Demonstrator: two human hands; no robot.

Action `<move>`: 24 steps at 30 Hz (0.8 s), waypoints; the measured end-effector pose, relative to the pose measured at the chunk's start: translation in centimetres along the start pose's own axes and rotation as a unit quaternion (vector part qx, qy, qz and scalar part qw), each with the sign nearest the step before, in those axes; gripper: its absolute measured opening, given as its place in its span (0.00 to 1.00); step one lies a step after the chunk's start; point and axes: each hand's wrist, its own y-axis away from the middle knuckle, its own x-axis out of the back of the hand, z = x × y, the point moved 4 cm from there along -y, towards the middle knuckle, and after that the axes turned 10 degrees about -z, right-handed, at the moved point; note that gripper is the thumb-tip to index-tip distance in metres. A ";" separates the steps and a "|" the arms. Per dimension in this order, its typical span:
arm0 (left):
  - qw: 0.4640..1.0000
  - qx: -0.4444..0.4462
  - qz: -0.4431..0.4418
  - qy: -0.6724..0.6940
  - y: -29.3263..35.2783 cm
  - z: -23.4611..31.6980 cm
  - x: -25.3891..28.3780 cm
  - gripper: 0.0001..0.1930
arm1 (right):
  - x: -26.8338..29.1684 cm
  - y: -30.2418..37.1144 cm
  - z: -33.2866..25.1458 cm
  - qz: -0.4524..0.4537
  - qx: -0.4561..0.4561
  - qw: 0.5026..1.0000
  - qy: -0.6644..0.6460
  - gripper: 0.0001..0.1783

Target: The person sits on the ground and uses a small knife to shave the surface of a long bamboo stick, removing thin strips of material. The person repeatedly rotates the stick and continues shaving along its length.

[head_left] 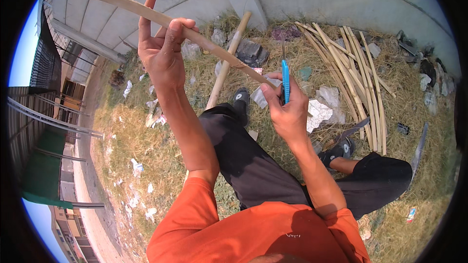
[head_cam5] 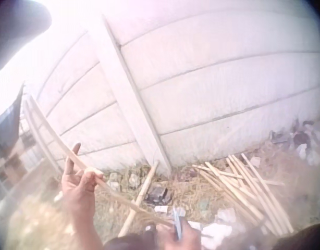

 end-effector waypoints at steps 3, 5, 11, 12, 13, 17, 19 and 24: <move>0.999 0.015 -0.015 -0.030 0.0 0.8 -1.0 0.28 | -0.4 -0.1 1.9 -0.019 -0.050 0.997 0.054 0.15; 1.000 -0.002 -0.014 -0.001 0.1 1.0 -1.0 0.26 | -0.8 0.0 3.5 -0.058 -0.085 0.994 0.027 0.14; 0.999 -0.027 0.009 -0.031 -0.7 3.3 -0.7 0.26 | -1.1 0.0 2.5 -0.041 -0.032 0.998 -0.020 0.13; 0.997 -0.021 0.023 -0.073 -0.8 3.7 -0.9 0.28 | -1.0 0.1 2.4 -0.020 -0.016 0.999 -0.025 0.12; 0.993 -0.014 0.038 -0.115 -0.9 4.1 -1.1 0.30 | -1.1 0.3 2.2 0.001 0.000 1.000 -0.031 0.12; 0.988 0.067 0.012 -0.139 -0.5 3.8 -4.2 0.42 | 0.3 0.8 2.5 0.058 -0.017 0.998 0.026 0.12; 0.987 0.095 0.002 -0.130 -0.3 3.9 -4.4 0.45 | 0.3 1.1 2.8 0.074 -0.026 0.997 0.017 0.12; 0.984 0.101 -0.014 -0.146 -0.4 3.4 -4.4 0.42 | 0.7 1.4 3.5 0.082 -0.017 0.996 0.007 0.12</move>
